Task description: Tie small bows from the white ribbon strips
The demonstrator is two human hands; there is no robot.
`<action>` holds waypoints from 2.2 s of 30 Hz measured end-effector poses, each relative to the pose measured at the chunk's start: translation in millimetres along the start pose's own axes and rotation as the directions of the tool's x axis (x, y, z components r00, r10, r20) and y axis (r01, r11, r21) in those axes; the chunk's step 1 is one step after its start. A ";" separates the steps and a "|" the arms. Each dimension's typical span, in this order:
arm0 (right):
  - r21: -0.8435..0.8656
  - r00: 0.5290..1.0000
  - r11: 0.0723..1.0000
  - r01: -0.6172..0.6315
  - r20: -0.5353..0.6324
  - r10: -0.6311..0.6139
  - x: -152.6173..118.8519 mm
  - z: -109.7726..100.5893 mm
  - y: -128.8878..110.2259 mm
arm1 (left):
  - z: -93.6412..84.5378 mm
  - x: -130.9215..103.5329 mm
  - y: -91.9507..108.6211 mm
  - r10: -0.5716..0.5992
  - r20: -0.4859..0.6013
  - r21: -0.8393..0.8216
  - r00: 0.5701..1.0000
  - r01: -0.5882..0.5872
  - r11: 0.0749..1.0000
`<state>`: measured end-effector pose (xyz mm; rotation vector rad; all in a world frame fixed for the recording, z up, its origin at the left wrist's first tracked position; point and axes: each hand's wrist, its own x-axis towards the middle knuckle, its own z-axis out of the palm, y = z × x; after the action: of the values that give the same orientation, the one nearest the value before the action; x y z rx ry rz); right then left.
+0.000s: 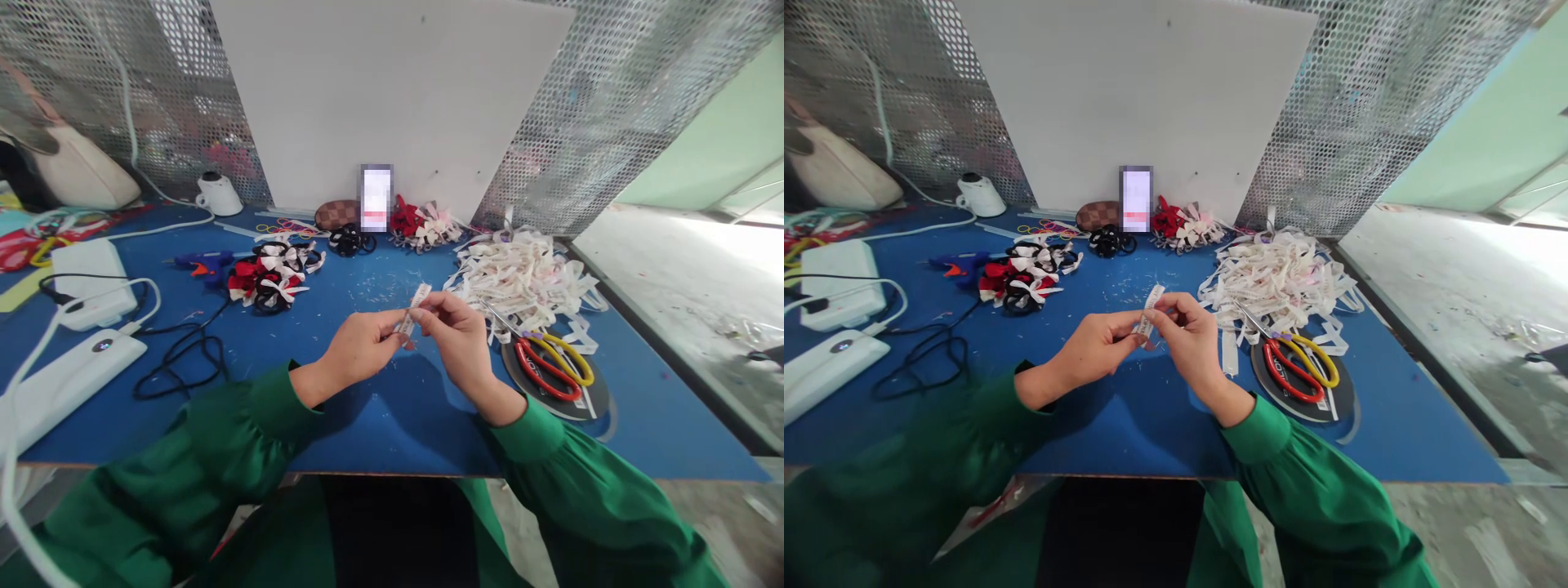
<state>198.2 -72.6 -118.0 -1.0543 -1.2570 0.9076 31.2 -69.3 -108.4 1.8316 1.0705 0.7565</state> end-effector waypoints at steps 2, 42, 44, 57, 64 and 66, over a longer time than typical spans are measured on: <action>0.025 1.000 1.000 0.014 0.015 -0.015 -0.6 0.2 -1.5 | 0.9 -0.3 -0.5 -0.004 0.015 -0.004 1.000 0.004 1.000; 0.191 0.947 0.945 -0.267 0.235 0.221 -12.8 7.6 8.4 | 10.7 -5.5 2.2 0.120 -0.074 0.117 0.990 -0.111 0.987; 0.166 0.949 0.952 -0.257 0.230 0.216 -12.5 7.6 7.7 | 10.0 -5.6 3.7 0.113 -0.080 0.084 0.990 -0.106 0.991; 0.158 0.908 0.924 -0.349 0.300 0.292 -6.1 3.4 3.9 | 9.6 -5.0 4.1 0.049 0.023 -0.169 0.999 -0.044 0.985; 0.304 0.830 0.806 -0.508 0.422 0.365 6.9 -1.5 -1.5 | 1.2 -2.2 8.8 -0.037 0.094 -0.430 0.995 0.074 0.900; 0.343 0.829 0.791 -0.507 0.444 0.339 6.9 -1.3 -0.4 | 0.7 -2.5 8.6 -0.031 0.103 -0.471 0.994 0.076 0.879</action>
<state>200.3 -66.3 -115.6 -0.8266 -1.0245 1.7281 33.8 -74.0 -101.2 1.3948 0.7842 0.8100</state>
